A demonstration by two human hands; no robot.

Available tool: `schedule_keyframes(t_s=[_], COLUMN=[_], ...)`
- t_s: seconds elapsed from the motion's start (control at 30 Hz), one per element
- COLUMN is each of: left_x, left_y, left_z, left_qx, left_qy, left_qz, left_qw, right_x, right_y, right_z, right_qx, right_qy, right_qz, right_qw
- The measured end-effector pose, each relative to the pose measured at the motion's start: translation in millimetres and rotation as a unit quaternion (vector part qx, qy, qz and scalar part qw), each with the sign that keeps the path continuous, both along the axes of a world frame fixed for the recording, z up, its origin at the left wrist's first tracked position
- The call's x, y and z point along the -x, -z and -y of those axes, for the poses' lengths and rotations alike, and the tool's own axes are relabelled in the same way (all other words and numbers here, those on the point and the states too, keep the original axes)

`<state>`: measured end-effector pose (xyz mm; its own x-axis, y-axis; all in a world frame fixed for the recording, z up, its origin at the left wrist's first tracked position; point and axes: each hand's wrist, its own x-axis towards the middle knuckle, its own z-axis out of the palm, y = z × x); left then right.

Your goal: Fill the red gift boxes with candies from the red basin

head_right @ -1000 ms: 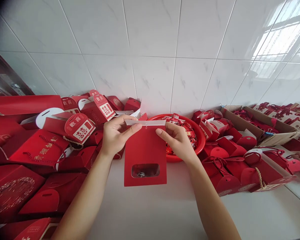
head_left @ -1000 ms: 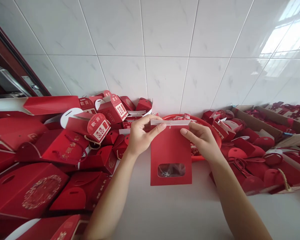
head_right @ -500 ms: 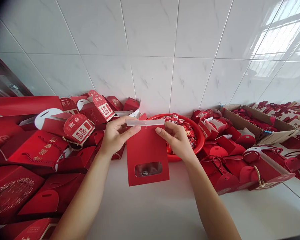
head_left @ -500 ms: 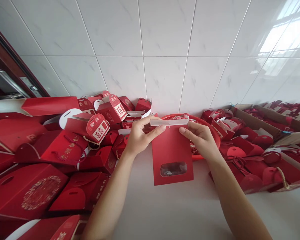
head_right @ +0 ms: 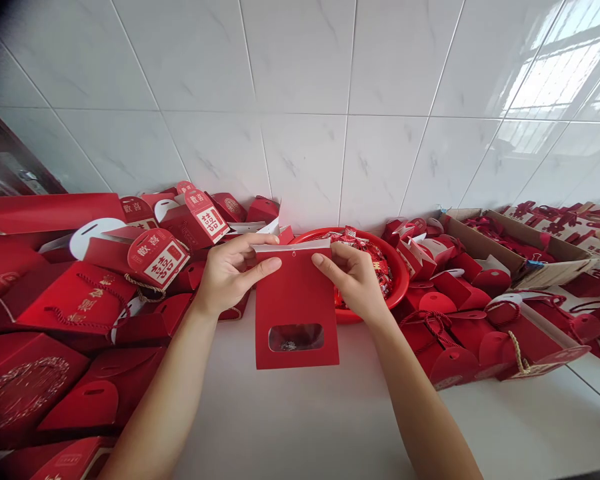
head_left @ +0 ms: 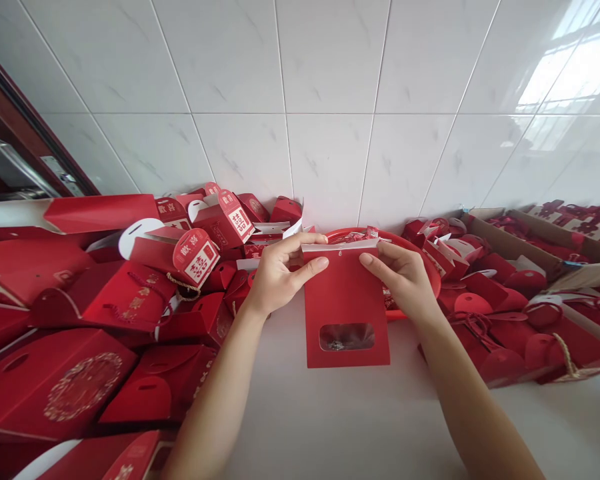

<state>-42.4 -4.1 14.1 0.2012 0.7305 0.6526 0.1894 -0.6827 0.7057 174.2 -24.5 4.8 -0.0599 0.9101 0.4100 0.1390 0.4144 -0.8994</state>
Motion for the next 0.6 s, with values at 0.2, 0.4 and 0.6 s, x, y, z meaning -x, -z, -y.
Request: schedule_keyframes(t_s=[0.2, 0.4, 0.6], left_x=[0, 0, 0], left_y=[1.0, 0.4, -0.1], left_z=[0, 1, 0], left_qx=[-0.014, -0.037, -0.07], left_qy=[-0.008, -0.009, 0.0], left_qz=[-0.001, 0.009, 0.003], left_qw=[1.0, 0.999, 0.998], right_x=[7, 13, 16], right_y=[0.8, 4.2, 1.9], right_z=[1, 2, 7], right_qx=[0.007, 0.023, 0.039], right_qy=[-0.021, -0.026, 0.009], right_qz=[-0.031, -0.034, -0.038], right_qw=[0.999, 0.999, 0.998])
